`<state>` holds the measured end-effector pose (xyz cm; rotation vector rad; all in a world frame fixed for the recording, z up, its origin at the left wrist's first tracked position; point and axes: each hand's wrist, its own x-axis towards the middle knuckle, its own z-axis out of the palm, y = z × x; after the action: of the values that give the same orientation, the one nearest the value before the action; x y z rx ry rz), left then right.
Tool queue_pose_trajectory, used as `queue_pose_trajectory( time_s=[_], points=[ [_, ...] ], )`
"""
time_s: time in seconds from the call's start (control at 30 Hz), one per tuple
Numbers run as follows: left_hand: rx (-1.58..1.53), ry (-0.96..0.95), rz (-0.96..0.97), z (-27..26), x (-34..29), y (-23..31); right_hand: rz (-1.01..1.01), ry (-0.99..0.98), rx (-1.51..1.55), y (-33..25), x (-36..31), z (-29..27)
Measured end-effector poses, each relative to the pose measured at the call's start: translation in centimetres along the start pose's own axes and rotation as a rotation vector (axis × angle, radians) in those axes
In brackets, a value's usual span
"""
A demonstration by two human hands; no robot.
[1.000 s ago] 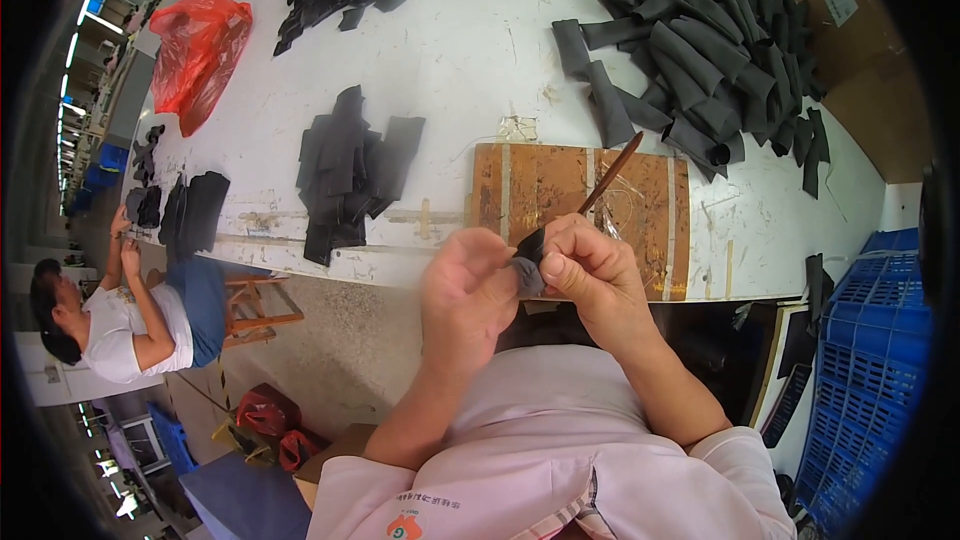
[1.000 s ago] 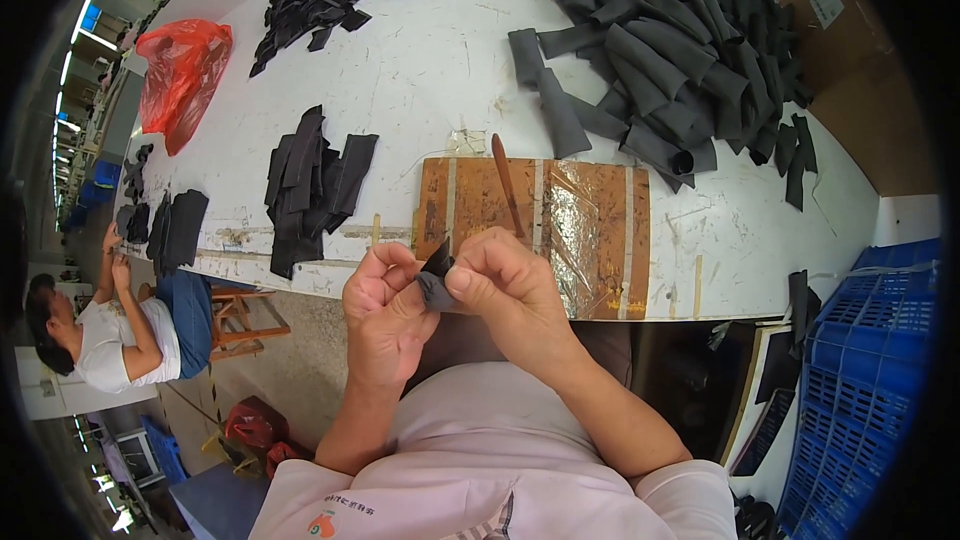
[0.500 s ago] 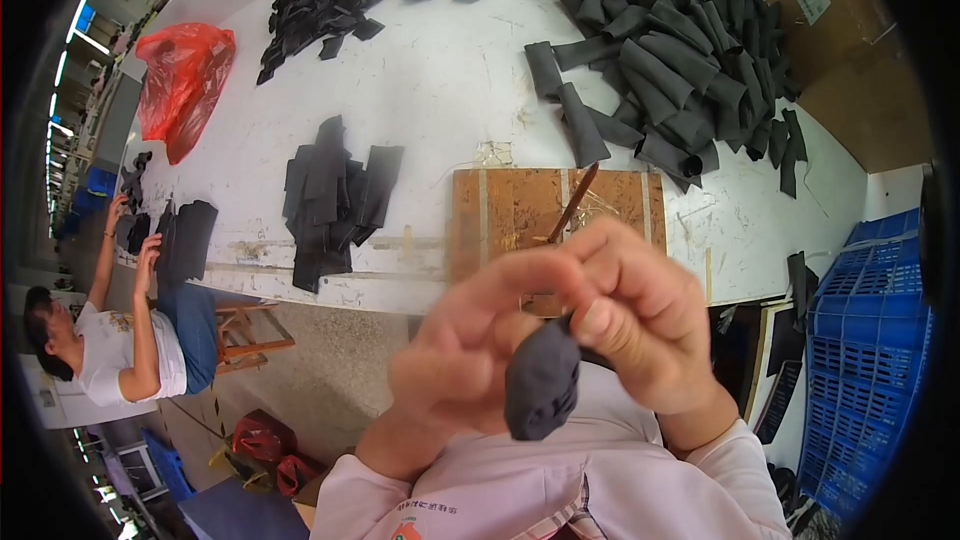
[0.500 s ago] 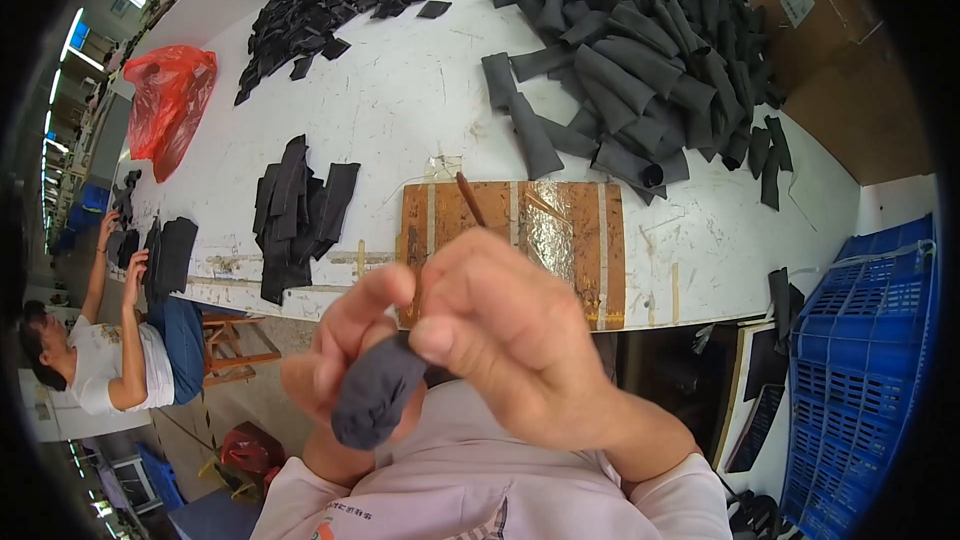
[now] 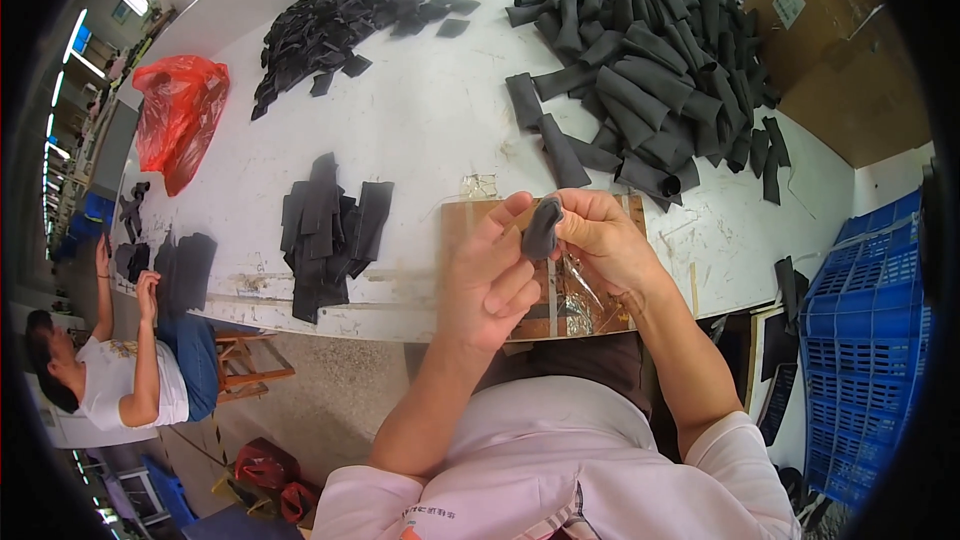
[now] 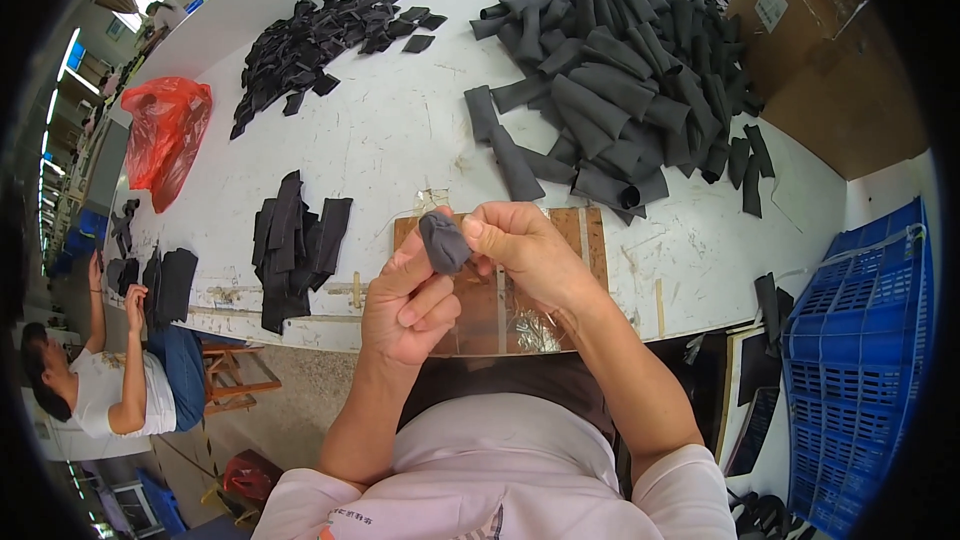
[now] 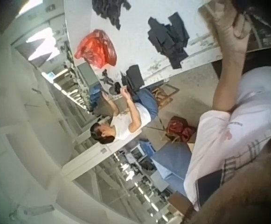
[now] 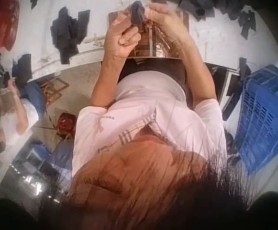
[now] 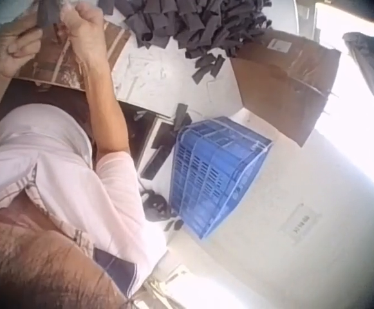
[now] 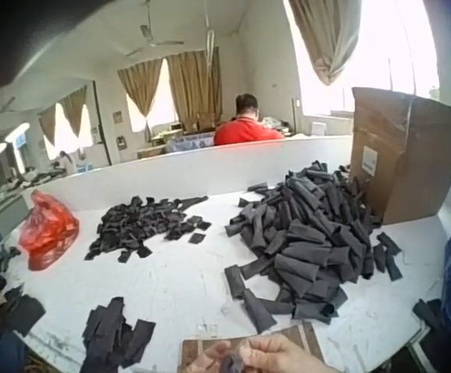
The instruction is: Folding and assembling small black foam components at a work table.
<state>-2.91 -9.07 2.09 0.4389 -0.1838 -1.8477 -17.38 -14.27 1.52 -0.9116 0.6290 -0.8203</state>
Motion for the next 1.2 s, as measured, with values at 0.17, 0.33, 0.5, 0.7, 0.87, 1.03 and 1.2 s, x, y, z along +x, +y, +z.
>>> queue_pose_trajectory(
  time_s=[0.17, 0.33, 0.5, 0.7, 0.87, 1.03, 1.2],
  points=[
    [-0.147, -0.341, -0.062, 2.7, -0.8, 1.1, -0.194, -0.307, -0.159, -4.0, 0.8, 1.5],
    [0.083, -0.151, -0.03, -1.9, 0.5, 0.3, 0.006, -0.284, -0.264, 0.3, 1.4, -1.4],
    [0.642, 0.108, 0.354, -1.3, 0.8, -0.8, -0.075, -0.099, -0.107, 2.0, 0.8, -1.9],
    [1.205, -0.154, 0.828, 1.3, 0.9, 0.4, -0.46, 0.159, -0.688, -0.3, -0.6, -0.1],
    [0.672, -0.094, 0.767, 2.1, 0.1, -0.4, -0.8, 0.113, -1.404, -4.2, -1.5, 2.9],
    [0.623, -0.085, 0.698, -0.1, 0.3, -0.5, -0.662, 0.005, -1.452, -2.3, -1.4, 1.5],
    [0.703, -0.22, 0.451, 2.2, 1.6, 1.0, -0.668, 0.088, -1.368, -2.5, -1.6, 1.8]
  ],
)
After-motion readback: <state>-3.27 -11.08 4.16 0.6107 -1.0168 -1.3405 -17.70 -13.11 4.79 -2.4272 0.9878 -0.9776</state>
